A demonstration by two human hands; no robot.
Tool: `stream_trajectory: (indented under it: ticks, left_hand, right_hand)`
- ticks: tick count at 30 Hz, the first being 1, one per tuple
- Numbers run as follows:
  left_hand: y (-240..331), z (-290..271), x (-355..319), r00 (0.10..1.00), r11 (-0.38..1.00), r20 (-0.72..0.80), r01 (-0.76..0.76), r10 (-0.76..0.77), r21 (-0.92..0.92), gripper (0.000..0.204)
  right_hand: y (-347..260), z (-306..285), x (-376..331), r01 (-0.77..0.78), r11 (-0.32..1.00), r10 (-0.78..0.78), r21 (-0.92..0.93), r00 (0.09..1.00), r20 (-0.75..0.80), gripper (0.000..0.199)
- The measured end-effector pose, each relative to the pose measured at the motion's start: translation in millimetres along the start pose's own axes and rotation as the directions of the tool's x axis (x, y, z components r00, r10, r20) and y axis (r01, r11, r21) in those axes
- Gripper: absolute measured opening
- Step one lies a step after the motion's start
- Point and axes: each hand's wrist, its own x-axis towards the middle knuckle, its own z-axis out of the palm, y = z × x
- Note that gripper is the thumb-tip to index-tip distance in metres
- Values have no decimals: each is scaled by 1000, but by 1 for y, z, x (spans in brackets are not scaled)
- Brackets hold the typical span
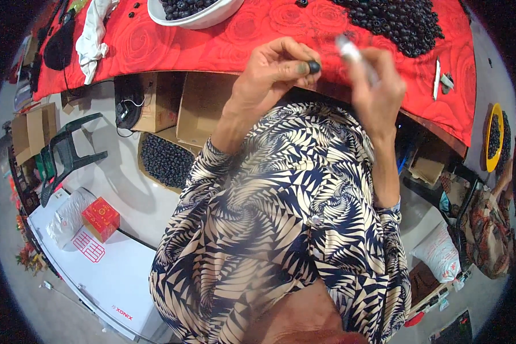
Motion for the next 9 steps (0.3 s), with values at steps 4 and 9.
stream_trajectory:
  ticks: [4,9]
  left_hand:
    - [-5,4,4,999,997,2,53,-53,-59,11]
    - [-9,-1,1,990,960,-16,129,-137,-247,28]
  right_hand:
    - [21,-15,10,-280,879,304,386,953,0,16]
    - [8,-3,5,-276,810,270,518,959,89,16]
